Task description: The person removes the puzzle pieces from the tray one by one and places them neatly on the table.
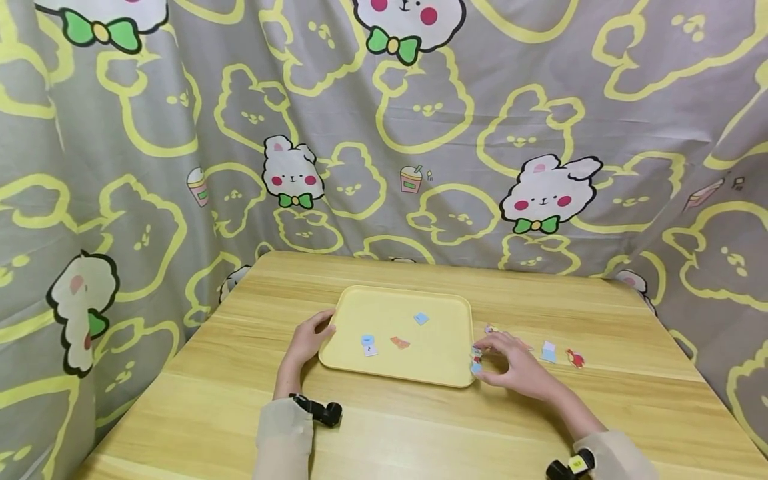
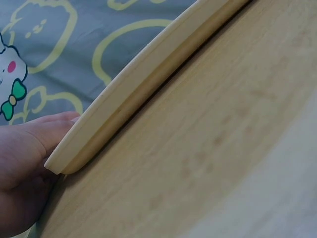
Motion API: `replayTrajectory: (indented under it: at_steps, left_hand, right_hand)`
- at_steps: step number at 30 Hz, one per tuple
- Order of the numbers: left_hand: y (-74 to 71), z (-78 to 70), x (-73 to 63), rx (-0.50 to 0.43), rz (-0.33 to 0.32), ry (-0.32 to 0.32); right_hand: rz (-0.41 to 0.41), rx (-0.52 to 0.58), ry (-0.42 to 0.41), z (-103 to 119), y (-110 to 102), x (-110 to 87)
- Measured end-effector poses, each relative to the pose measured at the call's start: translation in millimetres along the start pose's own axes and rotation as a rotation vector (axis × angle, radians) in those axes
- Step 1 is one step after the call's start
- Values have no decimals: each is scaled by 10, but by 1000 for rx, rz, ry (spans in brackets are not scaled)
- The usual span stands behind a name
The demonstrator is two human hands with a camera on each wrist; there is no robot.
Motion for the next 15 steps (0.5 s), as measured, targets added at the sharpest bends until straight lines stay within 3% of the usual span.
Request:
replayTrajectory:
  at_steps: [15]
  left_hand:
    - [7,17,12,7,4,-8]
  right_hand:
    - [3,-89,-24,-97,-129,-136]
Point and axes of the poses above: each hand's wrist, its own x-axis towards the middle knuckle, its own y-axis out of the palm, z = x × y, the point moved 7 cm from there along x, towards the middle knuckle, and after that the axes turned 4 degrees about x, right-handed, at the moved point
